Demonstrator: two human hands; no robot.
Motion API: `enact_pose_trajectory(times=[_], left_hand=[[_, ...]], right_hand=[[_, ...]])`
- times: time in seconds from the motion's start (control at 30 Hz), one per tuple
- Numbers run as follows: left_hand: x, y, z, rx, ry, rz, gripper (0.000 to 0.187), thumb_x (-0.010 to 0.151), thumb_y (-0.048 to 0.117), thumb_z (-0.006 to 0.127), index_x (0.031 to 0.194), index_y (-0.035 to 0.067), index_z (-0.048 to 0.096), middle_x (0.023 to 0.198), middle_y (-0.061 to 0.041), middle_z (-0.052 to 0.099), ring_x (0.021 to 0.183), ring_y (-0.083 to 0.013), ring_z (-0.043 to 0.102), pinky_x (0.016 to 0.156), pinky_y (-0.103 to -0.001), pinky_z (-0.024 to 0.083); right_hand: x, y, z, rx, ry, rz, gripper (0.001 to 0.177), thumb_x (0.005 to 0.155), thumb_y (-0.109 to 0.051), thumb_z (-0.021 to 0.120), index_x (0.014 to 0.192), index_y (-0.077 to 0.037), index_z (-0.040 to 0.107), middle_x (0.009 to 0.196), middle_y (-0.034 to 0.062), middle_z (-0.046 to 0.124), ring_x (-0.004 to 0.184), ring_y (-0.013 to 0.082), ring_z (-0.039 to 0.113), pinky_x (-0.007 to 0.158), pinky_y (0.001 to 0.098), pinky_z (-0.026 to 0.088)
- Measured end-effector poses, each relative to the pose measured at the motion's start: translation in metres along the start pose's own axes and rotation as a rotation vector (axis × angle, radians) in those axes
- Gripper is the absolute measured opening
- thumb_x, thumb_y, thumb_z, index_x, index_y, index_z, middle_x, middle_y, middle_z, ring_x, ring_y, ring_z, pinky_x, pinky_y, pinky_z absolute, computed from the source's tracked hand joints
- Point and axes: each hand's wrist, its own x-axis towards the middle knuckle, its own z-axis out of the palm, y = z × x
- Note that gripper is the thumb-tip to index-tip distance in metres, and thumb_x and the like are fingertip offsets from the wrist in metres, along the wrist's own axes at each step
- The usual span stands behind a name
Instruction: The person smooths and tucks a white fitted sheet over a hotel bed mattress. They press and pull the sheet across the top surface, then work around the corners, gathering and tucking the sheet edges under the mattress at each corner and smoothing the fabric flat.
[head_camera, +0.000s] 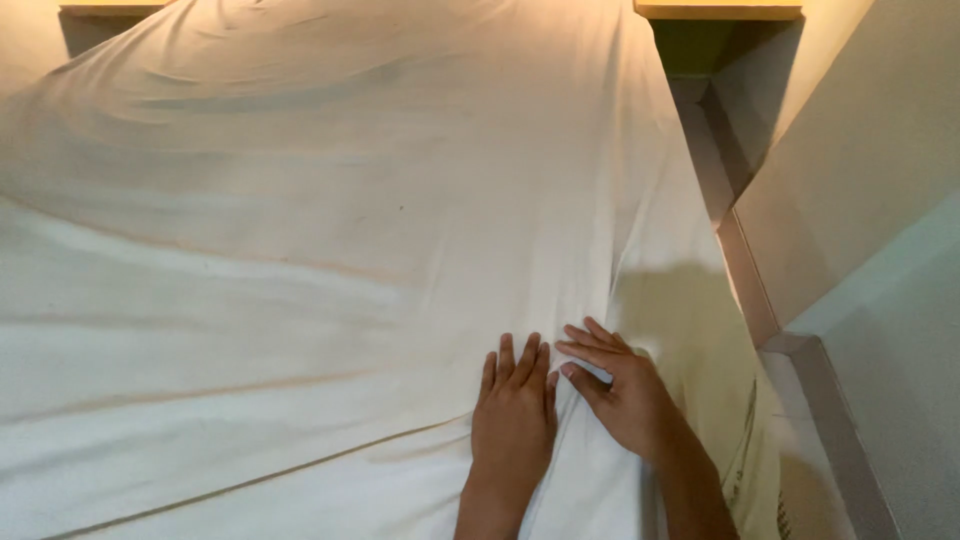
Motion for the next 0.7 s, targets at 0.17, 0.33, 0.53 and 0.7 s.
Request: enact_pose_trajectory(times=[0.17,0.33,0.53,0.7], left_hand=[[0.013,0.031,-0.021,-0.013,0.022,-0.015,0.049,0.103,0.028,0.054,0.142,-0.002,0.055,0.153,-0.021,0.05,0.147,-0.0414,0.037,0.119,-0.053,0.027],[0.012,0.06,-0.005,-0.069,0.041,0.108,0.063,0.106,0.032,0.051,0.154,-0.007,0.041,0.162,-0.025,0.038,0.153,-0.0415,0.027,0.122,-0.052,0.021],[0.003,0.049,0.027,0.047,-0.094,0.133,0.059,0.105,0.028,0.044,0.155,-0.004,0.039,0.164,-0.022,0.037,0.156,-0.0371,0.025,0.124,-0.051,0.018],[0.002,0.048,0.03,0.052,-0.097,0.119,0.058,0.103,0.029,0.045,0.152,-0.002,0.043,0.162,-0.02,0.038,0.154,-0.0382,0.025,0.122,-0.052,0.018]], right_hand=[[-0.003,0.01,-0.023,-0.184,0.252,0.018,0.033,0.093,-0.02,0.07,0.124,-0.012,0.075,0.145,0.0138,0.063,0.148,0.0323,0.044,0.12,0.05,0.03],[-0.012,0.031,-0.028,-0.42,0.416,0.147,0.059,0.096,-0.038,0.064,0.147,-0.011,0.056,0.157,0.018,0.048,0.15,0.0388,0.032,0.119,0.0583,0.022],[-0.016,0.042,-0.01,-0.625,0.252,0.314,0.083,0.098,-0.06,0.049,0.159,-0.007,0.029,0.168,0.0132,0.028,0.156,0.0333,0.02,0.123,0.0553,0.016],[-0.018,0.036,-0.008,-0.577,0.309,0.349,0.088,0.097,-0.058,0.051,0.159,-0.001,0.027,0.166,0.0184,0.026,0.154,0.0339,0.021,0.122,0.0535,0.016]])
